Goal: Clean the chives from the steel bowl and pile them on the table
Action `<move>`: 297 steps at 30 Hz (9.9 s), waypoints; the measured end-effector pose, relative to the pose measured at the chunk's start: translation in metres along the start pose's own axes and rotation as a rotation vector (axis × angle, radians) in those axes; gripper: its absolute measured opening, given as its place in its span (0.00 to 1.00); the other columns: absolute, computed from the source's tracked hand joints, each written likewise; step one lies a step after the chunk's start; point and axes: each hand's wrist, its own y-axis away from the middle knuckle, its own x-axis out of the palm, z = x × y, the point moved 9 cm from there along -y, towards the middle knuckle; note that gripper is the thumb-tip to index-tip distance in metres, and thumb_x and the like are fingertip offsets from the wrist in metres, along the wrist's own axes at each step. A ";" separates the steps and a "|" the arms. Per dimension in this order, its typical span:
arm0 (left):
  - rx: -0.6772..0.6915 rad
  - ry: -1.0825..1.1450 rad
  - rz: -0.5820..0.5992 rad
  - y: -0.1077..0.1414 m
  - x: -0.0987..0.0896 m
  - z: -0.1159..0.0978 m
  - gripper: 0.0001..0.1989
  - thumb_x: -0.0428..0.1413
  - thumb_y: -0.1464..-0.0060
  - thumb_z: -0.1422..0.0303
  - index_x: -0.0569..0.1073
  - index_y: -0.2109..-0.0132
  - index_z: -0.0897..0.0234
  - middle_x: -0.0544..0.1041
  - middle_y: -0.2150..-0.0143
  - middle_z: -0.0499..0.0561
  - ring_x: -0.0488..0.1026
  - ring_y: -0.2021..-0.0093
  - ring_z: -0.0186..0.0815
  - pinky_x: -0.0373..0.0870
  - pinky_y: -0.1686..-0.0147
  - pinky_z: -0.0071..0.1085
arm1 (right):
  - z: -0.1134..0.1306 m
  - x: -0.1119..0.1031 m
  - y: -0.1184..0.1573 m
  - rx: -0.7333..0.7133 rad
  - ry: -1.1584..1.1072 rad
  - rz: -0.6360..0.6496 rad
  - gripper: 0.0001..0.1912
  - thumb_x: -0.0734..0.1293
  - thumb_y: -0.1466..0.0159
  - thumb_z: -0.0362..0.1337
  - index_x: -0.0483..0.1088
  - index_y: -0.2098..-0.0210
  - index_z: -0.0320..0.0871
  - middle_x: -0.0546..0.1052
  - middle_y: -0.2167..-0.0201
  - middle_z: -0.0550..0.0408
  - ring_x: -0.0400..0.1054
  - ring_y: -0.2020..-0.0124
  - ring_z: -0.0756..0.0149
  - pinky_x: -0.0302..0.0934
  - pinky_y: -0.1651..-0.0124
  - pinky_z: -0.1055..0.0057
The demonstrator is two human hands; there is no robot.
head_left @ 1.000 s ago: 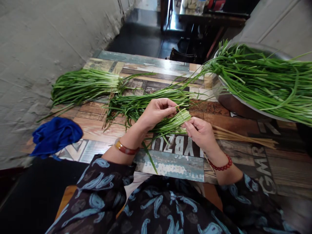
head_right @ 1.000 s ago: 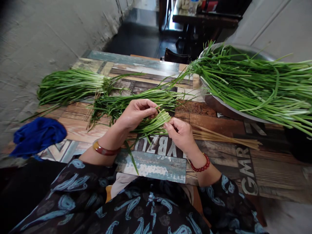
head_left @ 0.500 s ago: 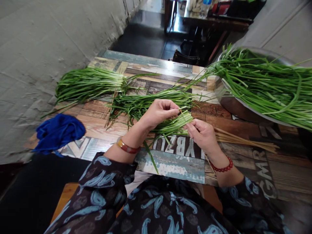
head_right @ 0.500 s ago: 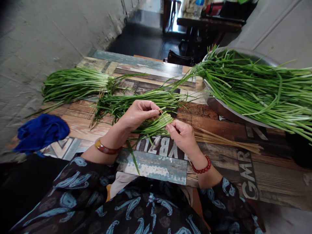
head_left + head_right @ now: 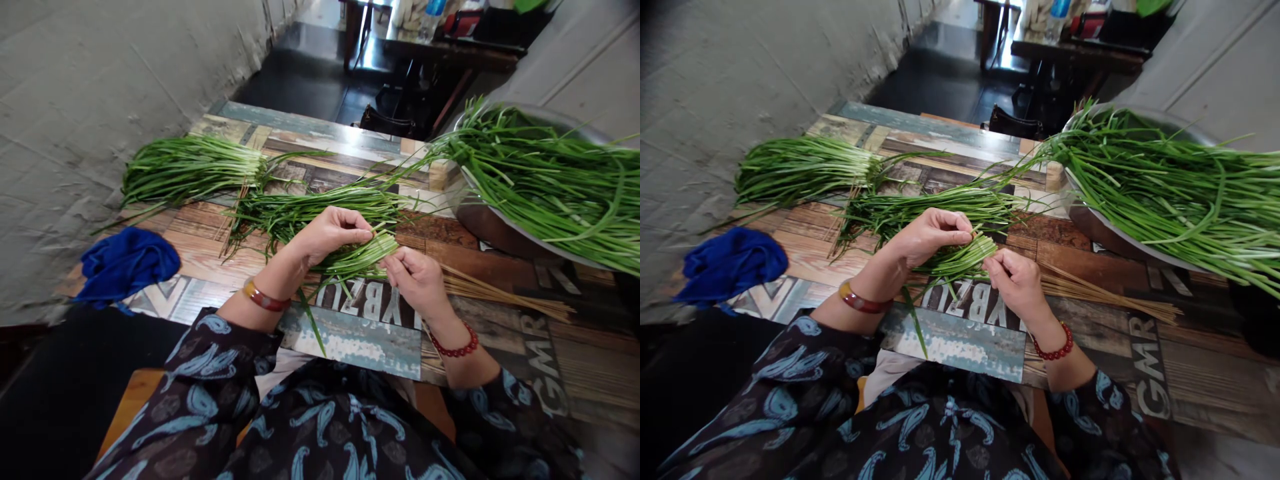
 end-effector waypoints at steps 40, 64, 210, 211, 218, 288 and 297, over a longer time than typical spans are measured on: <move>0.374 -0.982 -0.154 -0.012 -0.015 -0.010 0.09 0.57 0.44 0.75 0.81 0.59 0.66 0.80 0.59 0.55 0.76 0.59 0.36 0.72 0.56 0.32 | 0.049 0.011 0.007 -0.381 -0.050 0.106 0.14 0.64 0.35 0.30 0.66 0.77 0.43 0.67 0.82 0.62 0.58 0.80 0.74 0.52 0.74 0.75; 0.371 -1.426 0.115 -0.020 0.027 0.010 0.07 0.57 0.42 0.72 0.79 0.67 0.62 0.78 0.56 0.53 0.68 0.56 0.40 0.63 0.53 0.37 | 0.040 0.011 0.002 -0.303 -0.053 0.123 0.13 0.63 0.35 0.29 0.65 0.76 0.43 0.66 0.82 0.62 0.59 0.80 0.73 0.53 0.73 0.75; 0.027 -0.235 0.043 0.001 0.015 -0.006 0.25 0.59 0.47 0.52 0.64 0.80 0.67 0.59 0.78 0.44 0.55 0.74 0.27 0.50 0.74 0.27 | -0.004 0.004 -0.001 0.039 -0.062 -0.064 0.15 0.62 0.32 0.40 0.67 0.74 0.44 0.68 0.85 0.62 0.60 0.82 0.72 0.57 0.71 0.72; 0.026 -0.237 0.048 0.001 0.015 -0.005 0.25 0.59 0.47 0.52 0.65 0.80 0.67 0.59 0.78 0.44 0.55 0.74 0.27 0.51 0.74 0.27 | -0.004 0.004 -0.001 0.036 -0.056 -0.064 0.15 0.62 0.32 0.41 0.67 0.74 0.44 0.68 0.85 0.62 0.60 0.82 0.72 0.57 0.71 0.72; 0.000 -0.176 0.059 0.002 0.014 -0.003 0.23 0.61 0.48 0.52 0.70 0.76 0.69 0.65 0.77 0.46 0.59 0.74 0.27 0.55 0.74 0.25 | -0.005 0.004 -0.003 0.066 -0.096 -0.043 0.17 0.62 0.31 0.45 0.69 0.73 0.44 0.68 0.86 0.62 0.60 0.83 0.72 0.56 0.73 0.73; 0.310 -1.224 -0.589 0.015 -0.054 -0.048 0.14 0.53 0.38 0.63 0.82 0.55 0.62 0.83 0.58 0.54 0.73 0.60 0.40 0.64 0.57 0.36 | 0.024 0.009 0.003 -0.225 0.046 0.116 0.14 0.60 0.39 0.28 0.72 0.78 0.43 0.71 0.85 0.60 0.63 0.82 0.73 0.56 0.75 0.75; 0.409 -1.401 -0.508 0.016 -0.023 -0.054 0.10 0.55 0.38 0.65 0.80 0.57 0.61 0.79 0.61 0.55 0.70 0.59 0.42 0.63 0.56 0.39 | 0.028 0.006 0.002 -0.269 0.049 0.078 0.13 0.61 0.39 0.28 0.71 0.78 0.42 0.75 0.81 0.58 0.66 0.80 0.73 0.57 0.74 0.76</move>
